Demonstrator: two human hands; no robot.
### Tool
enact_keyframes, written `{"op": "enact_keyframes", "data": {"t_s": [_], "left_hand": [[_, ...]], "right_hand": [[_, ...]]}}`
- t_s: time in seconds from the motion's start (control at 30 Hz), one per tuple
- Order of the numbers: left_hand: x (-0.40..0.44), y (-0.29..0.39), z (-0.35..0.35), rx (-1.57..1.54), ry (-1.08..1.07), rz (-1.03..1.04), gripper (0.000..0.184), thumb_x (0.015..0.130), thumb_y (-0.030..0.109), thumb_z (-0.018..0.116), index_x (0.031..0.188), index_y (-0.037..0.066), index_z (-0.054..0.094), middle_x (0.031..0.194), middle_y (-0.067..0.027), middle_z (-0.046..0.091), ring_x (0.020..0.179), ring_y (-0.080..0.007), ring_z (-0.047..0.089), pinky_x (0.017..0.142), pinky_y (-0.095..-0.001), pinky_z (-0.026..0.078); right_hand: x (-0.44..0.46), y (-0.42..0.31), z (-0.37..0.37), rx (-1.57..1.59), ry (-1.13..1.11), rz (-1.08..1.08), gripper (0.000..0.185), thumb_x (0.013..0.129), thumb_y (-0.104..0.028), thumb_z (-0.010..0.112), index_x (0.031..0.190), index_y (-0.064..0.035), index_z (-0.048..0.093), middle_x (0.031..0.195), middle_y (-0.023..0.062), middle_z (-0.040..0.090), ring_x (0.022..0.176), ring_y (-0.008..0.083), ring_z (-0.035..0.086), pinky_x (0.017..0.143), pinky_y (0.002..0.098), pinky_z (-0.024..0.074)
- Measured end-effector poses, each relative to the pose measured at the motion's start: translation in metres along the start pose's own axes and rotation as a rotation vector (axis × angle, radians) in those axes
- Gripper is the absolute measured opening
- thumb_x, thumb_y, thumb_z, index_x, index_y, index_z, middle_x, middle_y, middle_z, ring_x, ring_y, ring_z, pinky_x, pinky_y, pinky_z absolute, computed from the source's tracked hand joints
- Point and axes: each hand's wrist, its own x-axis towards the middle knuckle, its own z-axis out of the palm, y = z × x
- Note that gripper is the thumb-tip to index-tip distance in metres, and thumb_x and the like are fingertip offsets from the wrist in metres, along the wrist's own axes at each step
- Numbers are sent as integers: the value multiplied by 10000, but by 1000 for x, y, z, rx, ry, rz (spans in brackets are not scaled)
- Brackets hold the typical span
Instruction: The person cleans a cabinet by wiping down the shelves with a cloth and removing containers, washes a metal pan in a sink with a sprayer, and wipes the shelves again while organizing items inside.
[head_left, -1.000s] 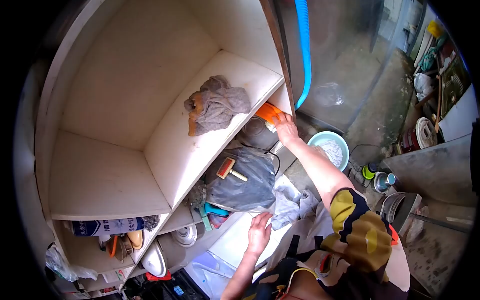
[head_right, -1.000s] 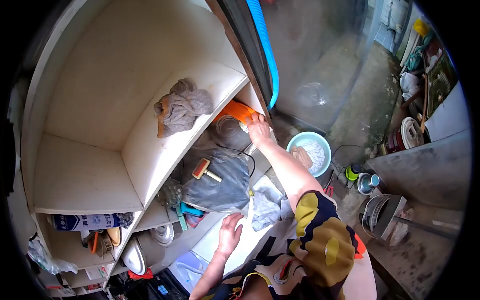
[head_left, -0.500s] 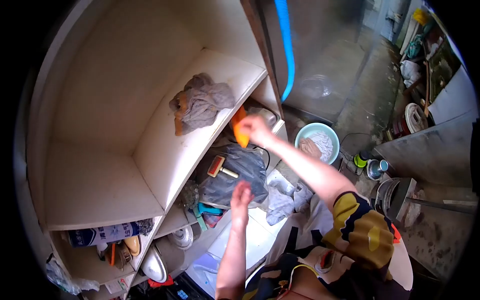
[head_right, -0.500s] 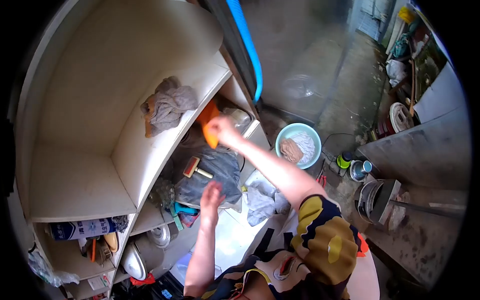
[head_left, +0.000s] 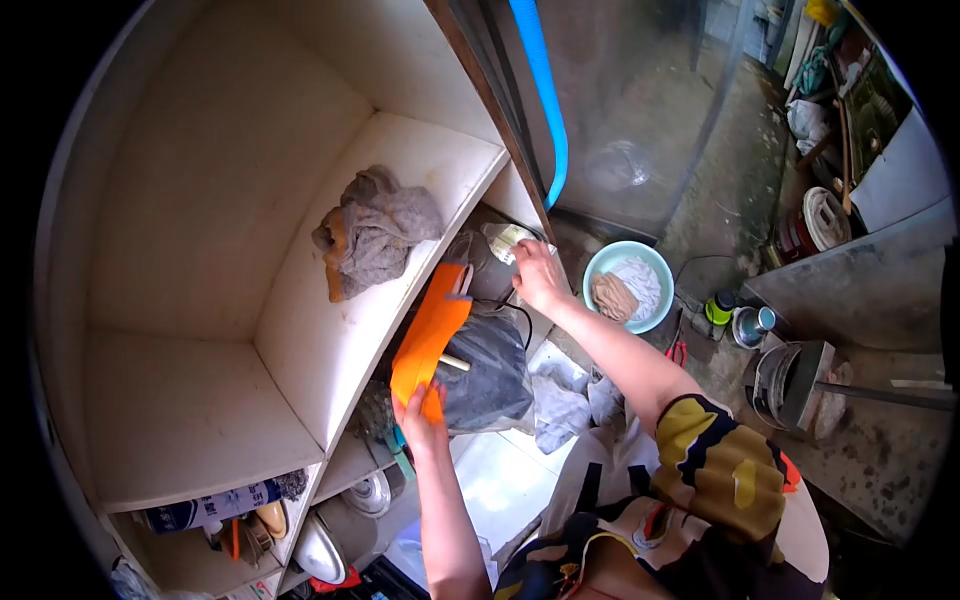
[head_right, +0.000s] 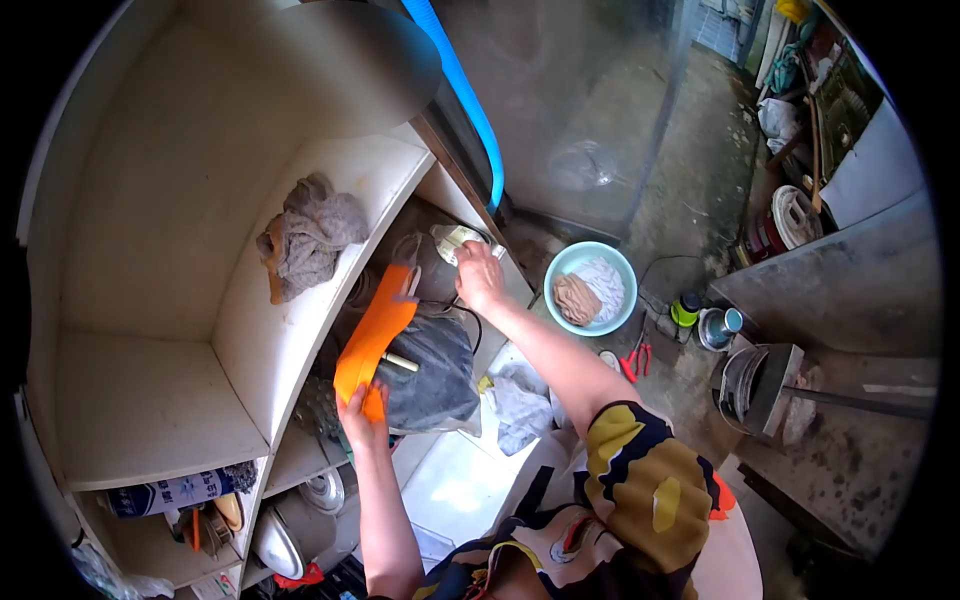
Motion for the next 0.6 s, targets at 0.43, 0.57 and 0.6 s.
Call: {"op": "enact_keyframes", "data": {"t_s": [0.43,0.57,0.6], "left_hand": [[-34,-6,-61,-42,126,144,385,792,-13,547,1163,58,472,987,-108,573,779,-202,584,666,-308,518],[-31,-7,-49,-10,-2,160,379,809,8,548,1171,92,476,982,-84,575,793,-189,579,712,-311,493],[-30,-7,-45,23,-37,148,407,803,17,564,1191,98,469,990,-83,579,797,-187,577,713,-318,486]], "right_hand": [[27,24,16,-122,-34,-1,547,661,-146,676,1172,-35,514,1131,148,538,1074,280,501,876,378,400],[4,38,-1,432,191,16,443,706,-111,615,1109,44,516,1015,158,580,881,240,589,722,304,482],[-9,47,-9,585,107,116,434,734,-120,608,1128,35,512,1025,128,581,899,200,583,714,290,490]]}}
